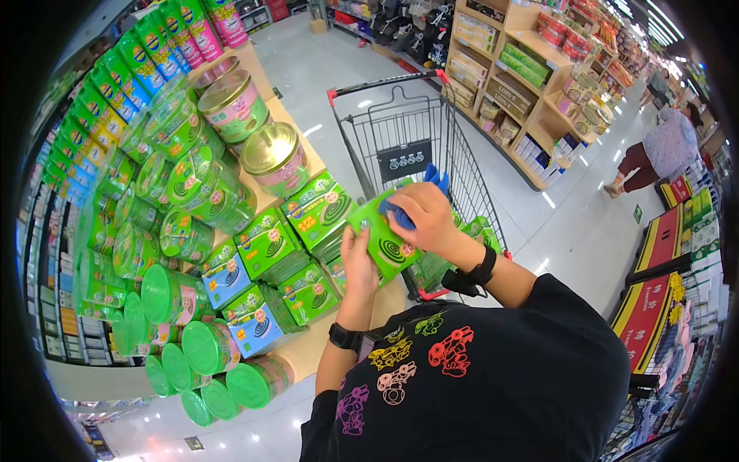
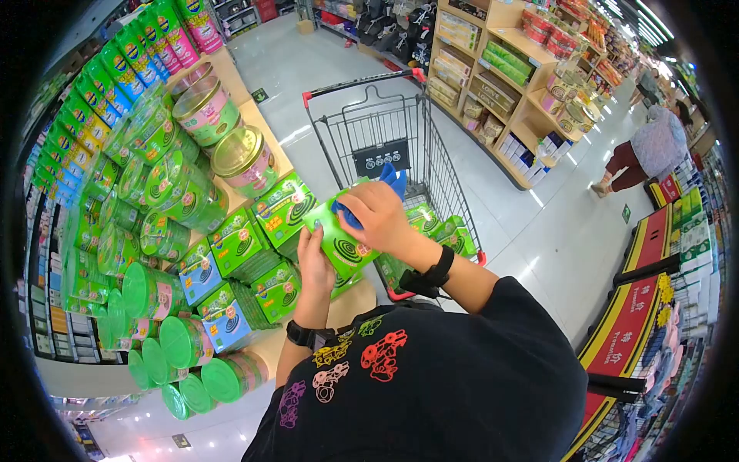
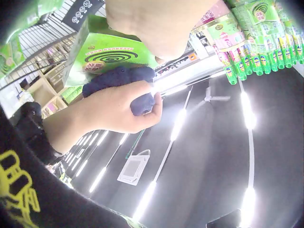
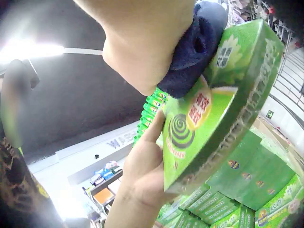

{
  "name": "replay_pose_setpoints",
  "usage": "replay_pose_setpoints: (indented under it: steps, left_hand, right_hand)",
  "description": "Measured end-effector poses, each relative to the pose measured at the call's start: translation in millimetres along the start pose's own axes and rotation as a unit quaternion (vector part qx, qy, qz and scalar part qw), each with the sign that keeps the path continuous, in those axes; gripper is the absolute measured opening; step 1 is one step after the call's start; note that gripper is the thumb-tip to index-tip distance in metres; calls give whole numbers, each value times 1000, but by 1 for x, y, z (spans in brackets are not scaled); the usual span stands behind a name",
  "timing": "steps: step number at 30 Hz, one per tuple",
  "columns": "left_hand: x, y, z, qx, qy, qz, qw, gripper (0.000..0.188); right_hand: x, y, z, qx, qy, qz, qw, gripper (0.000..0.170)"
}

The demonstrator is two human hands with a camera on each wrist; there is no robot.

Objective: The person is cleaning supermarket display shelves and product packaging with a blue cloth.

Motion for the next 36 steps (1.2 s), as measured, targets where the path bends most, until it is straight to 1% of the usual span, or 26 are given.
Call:
replay_pose_setpoints:
  steps: [3, 4, 7, 8, 9, 11, 12, 13, 15, 16, 19, 20, 23, 24, 26, 28, 31, 32, 35, 36]
  left_hand:
    - [17, 10, 6, -34, 13, -42, 998, 20]
    - [18, 7, 9, -18, 2, -10, 1000, 22]
    - [10, 12, 21, -18, 4, -5, 1000, 23]
    - [8, 15, 25, -26, 5, -10, 1000, 25]
    - [7, 16, 28, -34, 7, -23, 999, 26]
    - [3, 19, 35, -49, 12, -49, 997, 26]
    - [-10, 28, 40, -78, -9, -67, 995, 31]
    - [-5, 30, 37, -102, 3, -86, 991, 34]
    - [5, 32, 31, -150, 22, -125, 981, 39]
    - [3, 36, 33, -154, 24, -111, 981, 44]
    - [2, 44, 33, -170, 19, -90, 981, 43]
    - [7, 44, 31, -174, 45, -98, 979, 43]
    - [4, 40, 31, -156, 33, -95, 983, 43]
    - [8, 38, 30, -161, 44, -105, 980, 43]
    - [19, 32, 25, -170, 67, -128, 975, 44]
    - [17, 34, 23, -177, 59, -127, 974, 43]
    - [12, 42, 19, -201, 59, -94, 973, 43]
    - [11, 45, 18, -211, 62, -79, 972, 43]
    - [13, 43, 16, -201, 55, -56, 976, 43]
    - [12, 41, 17, -195, 52, -66, 977, 43]
  right_hand:
    - [6, 7, -11, -42, 38, 33, 998, 30]
    - [8, 14, -17, -58, 61, 45, 995, 30]
    - [10, 19, -27, -126, 88, 69, 986, 26]
    - [6, 9, -27, -107, 86, 76, 988, 24]
    - [-5, -11, -20, -44, 54, 83, 994, 23]
    - [-30, -50, -6, 81, -10, 96, 992, 20]
    - [-38, -81, -8, 200, -52, 134, 969, 18]
    - [-44, -110, -16, 315, -92, 171, 929, 16]
    - [-43, -146, -30, 442, -119, 287, 842, 14]
    - [-41, -147, -29, 441, -110, 318, 832, 12]
    - [-23, -116, -15, 317, 43, 319, 892, 12]
    - [-22, -110, -17, 329, 68, 305, 891, 12]
    - [-19, -101, -19, 306, 127, 293, 897, 12]
    - [-20, -99, -18, 298, 143, 300, 895, 11]
    - [-18, -93, -19, 258, 167, 356, 882, 12]
    - [-16, -89, -21, 229, 186, 390, 872, 13]
    - [-26, -100, -15, 315, 113, 349, 875, 13]
    - [-32, -103, -10, 293, 61, 321, 898, 14]
    - [-40, -101, -6, 296, 10, 256, 920, 15]
    - [-39, -98, -7, 284, 16, 237, 929, 15]
Point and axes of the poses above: each hand's wrist, its own z-axis towards the middle knuckle, its own x-axis out of the palm, y = z × x, the point moved 9 cm from there along z, towards the middle knuckle, and after that the axes turned 4 degrees about -z, right-handed, at the moved point
